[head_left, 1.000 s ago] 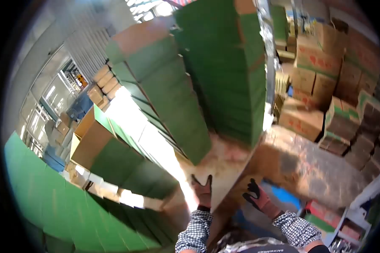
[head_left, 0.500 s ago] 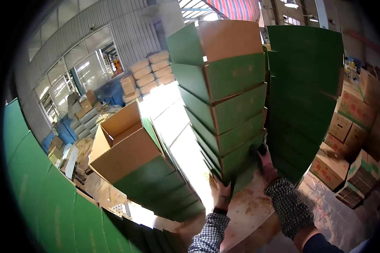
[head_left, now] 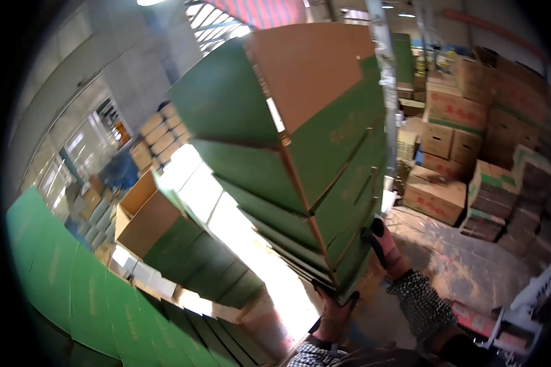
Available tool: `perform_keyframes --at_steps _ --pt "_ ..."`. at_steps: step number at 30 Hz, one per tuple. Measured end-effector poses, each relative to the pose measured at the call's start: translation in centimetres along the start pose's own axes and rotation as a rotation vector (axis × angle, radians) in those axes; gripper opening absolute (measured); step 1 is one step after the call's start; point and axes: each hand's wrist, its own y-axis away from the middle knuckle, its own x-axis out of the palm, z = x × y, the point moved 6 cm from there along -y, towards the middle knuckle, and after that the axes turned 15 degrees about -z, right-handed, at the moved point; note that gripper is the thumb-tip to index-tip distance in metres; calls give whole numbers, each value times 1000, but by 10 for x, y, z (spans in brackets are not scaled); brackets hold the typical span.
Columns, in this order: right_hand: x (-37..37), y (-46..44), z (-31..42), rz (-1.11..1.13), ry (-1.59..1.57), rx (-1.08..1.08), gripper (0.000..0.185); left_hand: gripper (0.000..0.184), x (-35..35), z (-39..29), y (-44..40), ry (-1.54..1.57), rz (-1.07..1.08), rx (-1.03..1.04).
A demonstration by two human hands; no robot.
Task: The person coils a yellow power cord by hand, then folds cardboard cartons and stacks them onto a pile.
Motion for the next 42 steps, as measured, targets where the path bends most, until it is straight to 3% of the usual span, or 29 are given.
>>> perform_keyframes --at_steps 1,2,3,4,5,6,7,8,9,10,11,12,13,14,15,16,17,19,20,22,24,26,28,32,35,39,41,42 --pt "-13 -7 13 122 36 205 70 92 -2 -6 7 -5 60 -35" --pt "-25 -12 38 83 0 142 71 77 -5 -13 15 -12 120 -70" --pt "-17 -9 94 49 -38 81 71 47 -41 -43 -6 -122 120 -151" --pt "-7 -8 148 19 -74 20 72 26 -63 -43 -28 -94 29 -18" --pt "-2 -12 192 -46 -26 -61 70 18 -102 -130 -61 -155 -195 534" --pt "3 -20 225 -111 27 -139 68 19 -132 -171 -84 -309 -357 727" --pt "7 -36 238 -117 24 -78 64 18 -159 -216 -109 -170 -577 932" --pt "9 -46 246 -121 23 -15 61 18 -174 -234 -150 201 -634 837" --pt "6 -52 248 -163 48 -133 60 22 -188 -250 -190 594 -695 784" --pt "6 -56 250 -202 74 -263 58 28 -193 -300 -218 340 -772 966" --pt "10 -48 263 -232 309 -287 64 30 -184 -324 -255 644 -597 880" --pt "21 -60 241 -94 -28 -210 71 33 -179 -314 -318 138 -613 998" --pt "31 -63 245 -57 10 -175 75 30 -155 -313 -356 132 -523 995" --pt "41 -66 249 -20 49 -142 79 29 -152 -322 -358 55 -584 1113" --pt "47 -55 268 27 -6 -49 78 26 -154 -322 -375 230 -474 966" --pt "49 -60 257 49 -84 -28 76 27 -158 -317 -388 160 -503 824" --pt "56 -48 278 110 -150 -69 74 29 -162 -315 -391 213 -443 896" --pt "58 -50 255 132 -54 -117 66 43 -169 -296 -409 15 -505 901" --pt "55 -45 237 123 -234 -1 59 51 -166 -304 -388 108 -494 809" --pt "30 -27 193 -167 -252 84 52 53 -166 -296 -396 121 -532 768" --pt "-10 11 117 -349 -68 180 47 52 -166 -285 -425 66 -605 792" --pt "-20 68 53 -305 -69 451 51 50 -165 -285 -417 61 -602 789" --pt "-28 108 4 -287 -1 565 52 49 -163 -294 -408 48 -591 807" --pt "10 72 26 -353 215 182 55 46 -167 -292 -414 44 -550 826" --pt "46 45 37 -218 482 -88 57 43 -177 -296 -405 55 -528 828" --pt "28 77 -67 16 738 127 59 40 -188 -294 -412 69 -525 812" --pt "8 70 -71 -129 572 190 60 39 -198 -290 -409 140 -554 812" --pt "1 53 -39 -265 428 137 61 38 -200 -289 -410 173 -575 802"
